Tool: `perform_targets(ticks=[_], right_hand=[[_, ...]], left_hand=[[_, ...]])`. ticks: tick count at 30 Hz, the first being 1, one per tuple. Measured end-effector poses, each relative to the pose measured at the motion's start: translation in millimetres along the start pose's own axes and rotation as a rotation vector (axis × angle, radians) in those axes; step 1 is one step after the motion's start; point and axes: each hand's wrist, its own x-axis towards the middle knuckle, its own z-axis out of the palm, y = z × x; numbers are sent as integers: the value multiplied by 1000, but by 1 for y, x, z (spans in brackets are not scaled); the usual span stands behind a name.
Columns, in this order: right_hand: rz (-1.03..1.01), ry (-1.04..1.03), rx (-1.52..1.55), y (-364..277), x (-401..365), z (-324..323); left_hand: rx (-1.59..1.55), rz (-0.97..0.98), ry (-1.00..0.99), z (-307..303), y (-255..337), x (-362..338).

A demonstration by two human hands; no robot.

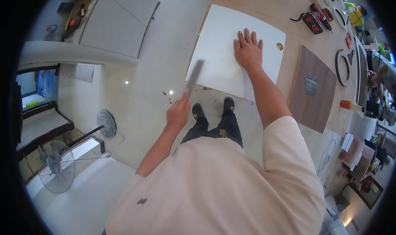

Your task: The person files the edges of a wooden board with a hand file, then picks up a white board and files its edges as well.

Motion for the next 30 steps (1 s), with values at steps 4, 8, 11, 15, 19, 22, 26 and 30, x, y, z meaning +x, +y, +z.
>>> perform_targets(ticks=[4, 8, 11, 15, 19, 22, 26, 30], right_hand=[[8, 2, -7, 0, -7, 5], [2, 42, 8, 3, -4, 8], [0, 31, 10, 2, -3, 4], [-1, 36, -2, 3, -8, 6], [22, 35, 21, 2, -6, 6], [17, 30, 25, 4, -6, 9], [11, 30, 10, 5, -3, 6], [13, 12, -18, 3, 1, 4]], left_hand=[[4, -75, -46, -8, -22, -24], [55, 22, -78, 0, 14, 47], [59, 58, -74, -9, 11, 34], [22, -107, -134, -24, -15, -22], [-9, -44, -109, 0, 7, 21], [-21, 40, -27, 2, 14, 35], [-23, -93, -125, -23, -13, -16], [9, -61, -105, -9, -8, -16]])
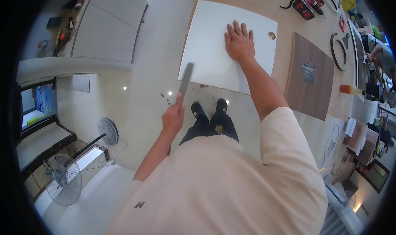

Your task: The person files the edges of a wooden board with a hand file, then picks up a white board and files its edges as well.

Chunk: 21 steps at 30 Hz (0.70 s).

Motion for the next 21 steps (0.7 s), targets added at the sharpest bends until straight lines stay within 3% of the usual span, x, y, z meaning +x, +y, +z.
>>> perform_targets(ticks=[4, 11, 14, 17, 21], right_hand=[[-8, 6, 20, 5, -2, 2], [-40, 5, 76, 5, -7, 1], [-42, -5, 64, 4, -6, 0], [-79, -8, 82, 8, -7, -2], [-123, 11, 88, 8, -16, -1]], left_hand=[[-11, 105, 106, 26, 42, 52], [-13, -61, 1, 3, 11, -42], [-15, 24, 99, 33, 43, 8], [-8, -49, -88, 16, 83, 52], [-105, -104, 66, -8, 54, 5]])
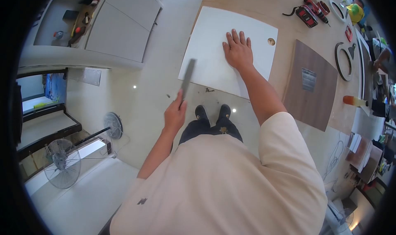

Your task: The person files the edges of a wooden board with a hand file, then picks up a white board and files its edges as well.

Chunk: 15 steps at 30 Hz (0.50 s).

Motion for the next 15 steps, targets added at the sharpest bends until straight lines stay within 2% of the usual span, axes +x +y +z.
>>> perform_targets(ticks=[5, 8, 11, 12, 13, 15], right_hand=[[-14, -47, -17, -10, -27, -5], [-9, -68, 2, -20, -49, -10], [12, -109, 34, -18, -73, -23], [28, -122, 32, -15, -74, -30], [100, -98, 27, -8, -71, -32], [269, -41, 11, 18, -71, -26]], left_hand=[[-195, -180, 107, -29, -54, -48], [-312, -255, 68, -63, -32, -33], [-392, -199, 44, -81, -46, -17], [-436, -179, 33, -77, -71, -18], [-486, -145, 16, -73, -95, -17], [-665, -312, -124, -88, -107, -23]])
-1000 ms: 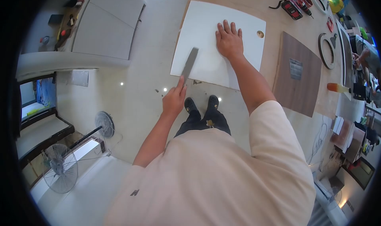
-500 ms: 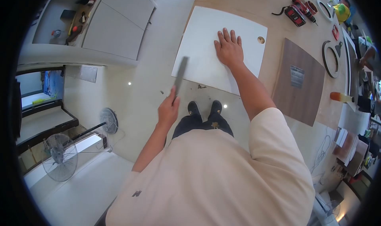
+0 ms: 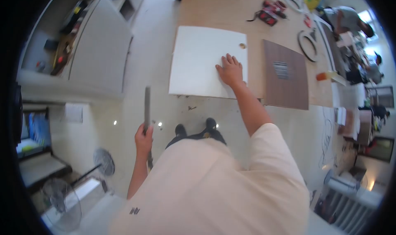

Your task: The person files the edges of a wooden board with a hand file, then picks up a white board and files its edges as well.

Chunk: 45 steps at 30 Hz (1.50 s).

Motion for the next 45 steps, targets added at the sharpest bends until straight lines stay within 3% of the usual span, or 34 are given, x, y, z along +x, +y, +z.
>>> perform_targets(ticks=[3, 8, 13, 16, 22, 25, 33, 39, 45], right_hand=[[78, 31, 9, 11, 19, 4], [-1, 33, -39, -7, 98, 14], [-9, 227, -57, 4, 181, 49], [93, 176, -41, -17, 182, 31], [114, 130, -29, -26, 162, 26], [36, 140, -29, -20, 159, 28], [-3, 114, -43, -27, 135, 22], [9, 101, -64, -32, 132, 17], [-96, 109, -86, -20, 135, 25]], left_hand=[[36, -111, -14, -19, -21, -10], [54, -213, -42, -31, -40, -33], [180, -292, -77, -31, 2, -51], [183, -207, -39, -29, -18, -71], [255, -61, 76, 19, -20, -83], [341, 179, 120, 50, -23, -71], [512, 244, 170, 92, -13, -42], [670, 345, 210, 106, -37, -21], [643, 449, 158, 152, 15, 27]])
